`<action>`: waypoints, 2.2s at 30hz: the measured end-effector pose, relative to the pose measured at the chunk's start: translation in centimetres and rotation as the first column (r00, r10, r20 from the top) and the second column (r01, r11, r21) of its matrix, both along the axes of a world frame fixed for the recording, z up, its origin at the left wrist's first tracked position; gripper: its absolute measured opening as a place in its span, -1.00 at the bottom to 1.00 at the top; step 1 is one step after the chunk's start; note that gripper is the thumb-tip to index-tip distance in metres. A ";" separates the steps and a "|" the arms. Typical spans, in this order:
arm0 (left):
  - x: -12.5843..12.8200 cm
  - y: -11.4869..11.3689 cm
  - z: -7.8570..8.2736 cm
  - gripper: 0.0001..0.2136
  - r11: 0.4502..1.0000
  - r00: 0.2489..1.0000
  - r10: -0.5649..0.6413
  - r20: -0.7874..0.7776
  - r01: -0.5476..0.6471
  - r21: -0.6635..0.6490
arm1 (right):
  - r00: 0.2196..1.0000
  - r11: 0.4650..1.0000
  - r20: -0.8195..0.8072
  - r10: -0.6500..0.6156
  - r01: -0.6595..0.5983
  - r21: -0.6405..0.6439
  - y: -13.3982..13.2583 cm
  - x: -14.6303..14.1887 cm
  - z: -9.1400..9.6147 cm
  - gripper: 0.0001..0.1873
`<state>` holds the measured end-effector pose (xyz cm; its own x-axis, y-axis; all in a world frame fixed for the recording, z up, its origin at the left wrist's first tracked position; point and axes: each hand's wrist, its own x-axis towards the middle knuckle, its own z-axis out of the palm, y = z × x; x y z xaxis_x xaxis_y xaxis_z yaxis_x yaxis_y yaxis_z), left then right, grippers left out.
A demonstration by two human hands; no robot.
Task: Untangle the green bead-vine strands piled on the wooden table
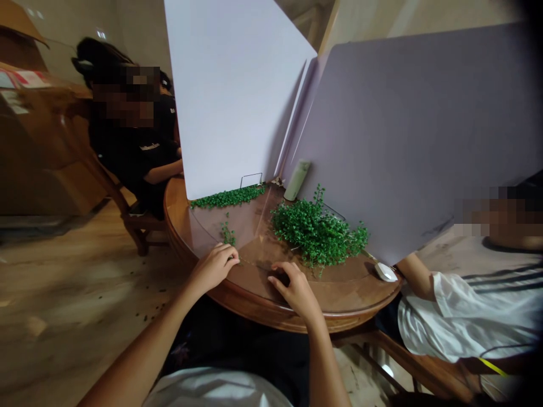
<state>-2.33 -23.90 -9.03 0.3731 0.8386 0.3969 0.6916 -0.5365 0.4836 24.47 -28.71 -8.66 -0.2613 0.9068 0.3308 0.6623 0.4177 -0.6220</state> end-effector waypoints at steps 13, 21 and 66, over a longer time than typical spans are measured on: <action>7.1 -0.8 0.2 -0.94 0.980 0.980 -0.198 -0.012 0.197 -0.029 | 0.999 0.999 0.013 0.035 -0.035 -0.006 0.0 0.0 0.8 -0.95; 5.9 -0.8 0.4 -0.97 0.957 0.958 -0.285 0.029 0.286 -0.038 | 0.999 0.999 -0.008 0.033 -0.033 0.004 -0.2 -0.2 1.1 -0.85; 8.1 -0.4 -0.2 -0.85 0.991 0.989 -0.123 -0.077 0.127 0.047 | 0.994 0.998 -0.091 -0.058 0.055 -0.037 0.0 -0.3 1.0 -0.97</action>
